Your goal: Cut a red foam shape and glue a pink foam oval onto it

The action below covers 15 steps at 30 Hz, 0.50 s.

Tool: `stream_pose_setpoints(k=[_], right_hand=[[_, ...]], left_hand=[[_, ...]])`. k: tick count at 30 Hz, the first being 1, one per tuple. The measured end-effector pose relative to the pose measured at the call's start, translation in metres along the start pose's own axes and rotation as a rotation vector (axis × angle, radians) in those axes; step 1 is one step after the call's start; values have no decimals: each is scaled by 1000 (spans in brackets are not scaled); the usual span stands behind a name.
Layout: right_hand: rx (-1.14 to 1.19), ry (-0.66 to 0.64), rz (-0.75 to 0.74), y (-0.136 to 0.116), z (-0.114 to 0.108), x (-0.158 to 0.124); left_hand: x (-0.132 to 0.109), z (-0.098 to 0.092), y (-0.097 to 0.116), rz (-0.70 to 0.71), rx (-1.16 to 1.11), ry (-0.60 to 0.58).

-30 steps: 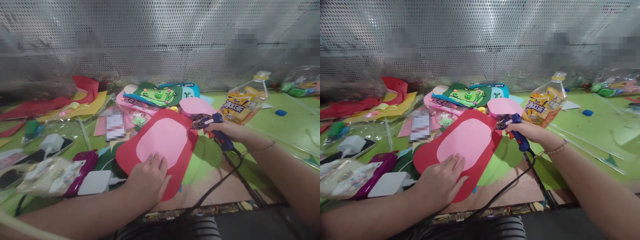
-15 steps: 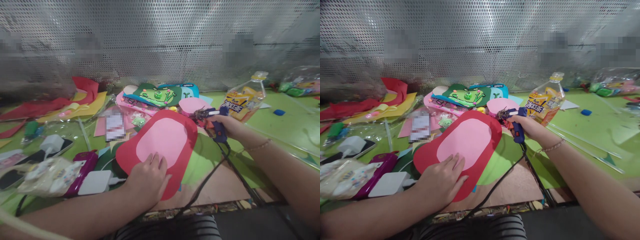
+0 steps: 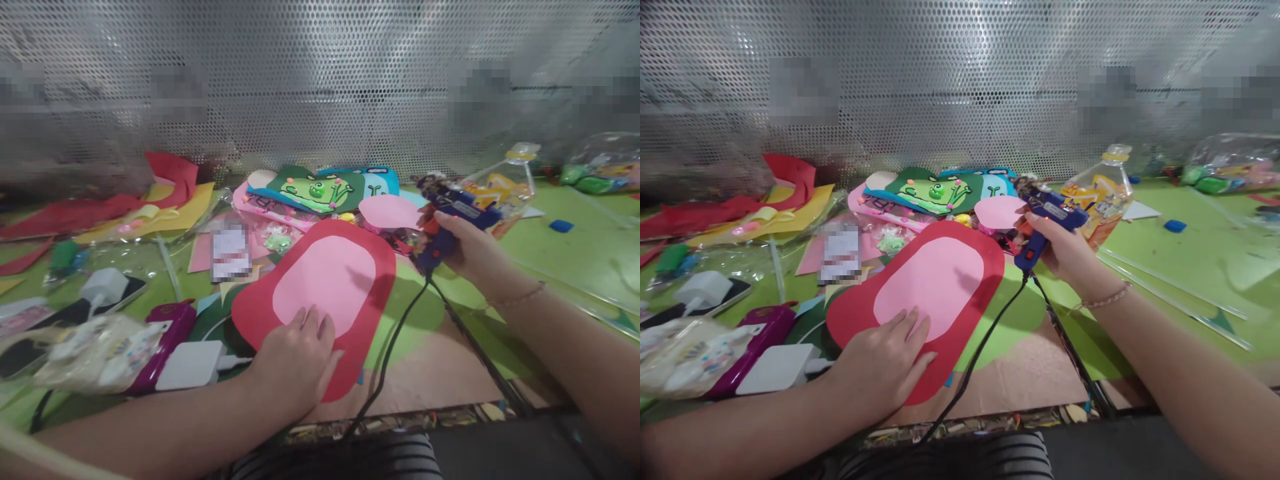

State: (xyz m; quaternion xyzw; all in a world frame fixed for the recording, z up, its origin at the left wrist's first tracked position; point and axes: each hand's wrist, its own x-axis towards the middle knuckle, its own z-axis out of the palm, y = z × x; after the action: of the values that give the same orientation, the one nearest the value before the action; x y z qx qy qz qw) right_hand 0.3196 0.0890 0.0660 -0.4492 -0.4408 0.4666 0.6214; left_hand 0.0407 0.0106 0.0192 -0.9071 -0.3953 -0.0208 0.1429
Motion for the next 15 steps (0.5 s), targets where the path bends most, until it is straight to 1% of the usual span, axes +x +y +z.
stream_pose_setpoints(k=[1, 2, 4, 6, 8, 10, 15], right_hand=[[-10, -7, -8, -3, -1, -1], [-54, -15, 18, -6, -3, -2], [-238, -48, 155, -11, -6, -4], [-460, -134, 300, -13, -8, -4], [-622, -219, 375, -13, -10, -4], [-688, -261, 405, -11, -11, -3], [-702, -303, 465, -5, -14, 1]], left_hand=[[0, 0, 0, 2, 1, 1], [0, 0, 1, 4, 2, 0], [0, 1, 1, 6, 6, -7], [0, 1, 1, 4, 11, -20], [0, 1, 1, 1, 14, -29], [0, 0, 0, 6, 13, -37], [1, -3, 0, 14, 16, -37]])
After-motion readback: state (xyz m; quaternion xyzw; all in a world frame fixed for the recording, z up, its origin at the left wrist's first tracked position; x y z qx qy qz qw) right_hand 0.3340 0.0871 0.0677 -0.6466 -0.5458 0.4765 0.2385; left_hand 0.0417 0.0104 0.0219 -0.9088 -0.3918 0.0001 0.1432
